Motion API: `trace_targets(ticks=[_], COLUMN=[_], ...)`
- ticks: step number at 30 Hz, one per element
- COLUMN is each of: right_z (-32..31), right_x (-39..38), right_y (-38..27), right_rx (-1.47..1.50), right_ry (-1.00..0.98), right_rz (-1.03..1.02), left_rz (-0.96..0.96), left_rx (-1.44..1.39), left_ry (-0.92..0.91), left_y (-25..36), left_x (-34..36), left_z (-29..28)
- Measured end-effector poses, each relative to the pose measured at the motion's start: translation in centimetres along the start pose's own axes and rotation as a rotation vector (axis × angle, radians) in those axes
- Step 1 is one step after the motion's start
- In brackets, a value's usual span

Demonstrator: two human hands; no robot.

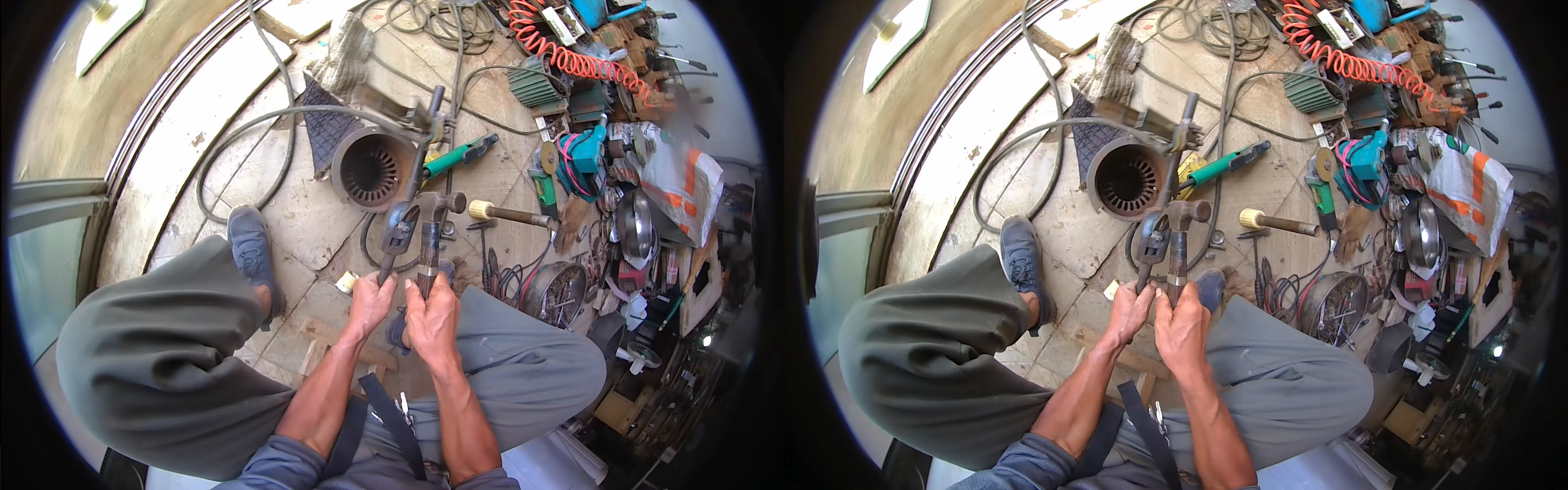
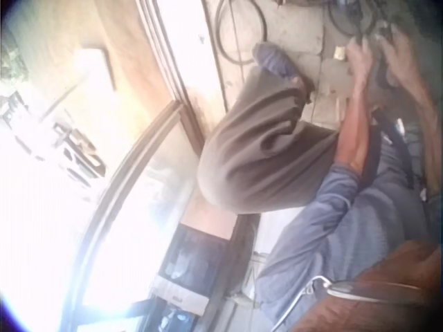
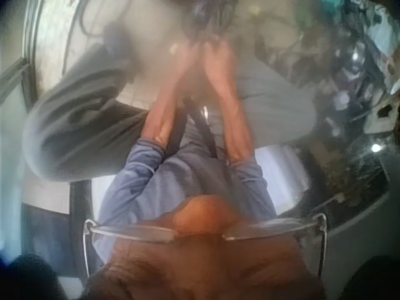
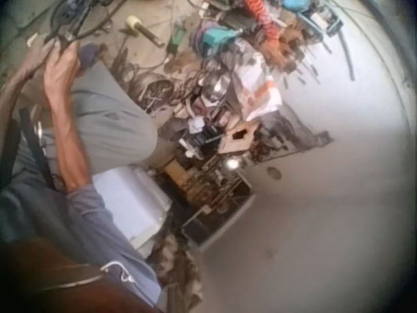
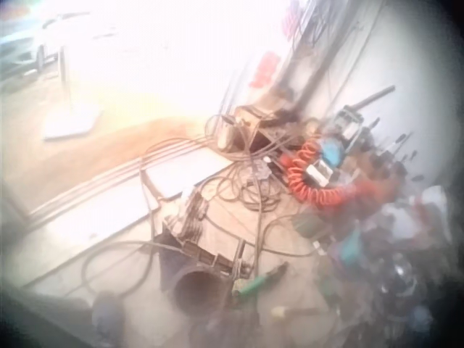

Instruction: The person sits on the floor and welds a metal rod clamped in a vise using a handheld welding torch. They repeatedly position the torch, create an arc, and weld along the rod, then inspect the weld and hammer the area.

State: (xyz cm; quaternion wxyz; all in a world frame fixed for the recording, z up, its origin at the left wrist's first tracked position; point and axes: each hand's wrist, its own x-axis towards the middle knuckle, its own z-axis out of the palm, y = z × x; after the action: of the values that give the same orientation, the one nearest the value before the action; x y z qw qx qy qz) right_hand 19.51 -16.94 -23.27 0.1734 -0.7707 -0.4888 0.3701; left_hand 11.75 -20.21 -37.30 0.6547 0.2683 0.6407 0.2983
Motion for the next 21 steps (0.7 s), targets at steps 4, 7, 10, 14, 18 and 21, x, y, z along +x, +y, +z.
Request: trace_targets(ticks=[4, 7, 10, 14, 18, 21], right_z=[1.1, 0.8, -0.1, 0.5, 0.5, 0.5], right_x=[-0.2, -0.3, -0.6, -0.8, -0.7, -0.7], right_y=[0.7, 0.8, -0.7, -0.8, -0.1, -0.8], right_rx=[0.219, 0.253, 0.158, 0.154, 0.044, 0.115], right_ry=[0.190, 0.204, 0.216, 0.255, 0.089, 0.194], right_rz=[0.019, 0.085, 0.061, 0.018, 0.060, 0.074], left_rz=[-0.090, -0.099, -0.073, -0.070, -0.043, -0.066], left_rx=[-0.141, -0.218, -0.311, -0.367, -0.336, -0.297], left_ry=[-0.089, -0.169, -0.221, -0.221, -0.159, -0.175], left_y=[-0.7, 0.1, 1.2, 0.8, 1.6, 0.5], left_x=[0.5, 0.4, 0.2, 0.2, -0.1, 0.2], left_z=[0.6, 0.7, 1.1, 1.4, 1.6, 1.5])
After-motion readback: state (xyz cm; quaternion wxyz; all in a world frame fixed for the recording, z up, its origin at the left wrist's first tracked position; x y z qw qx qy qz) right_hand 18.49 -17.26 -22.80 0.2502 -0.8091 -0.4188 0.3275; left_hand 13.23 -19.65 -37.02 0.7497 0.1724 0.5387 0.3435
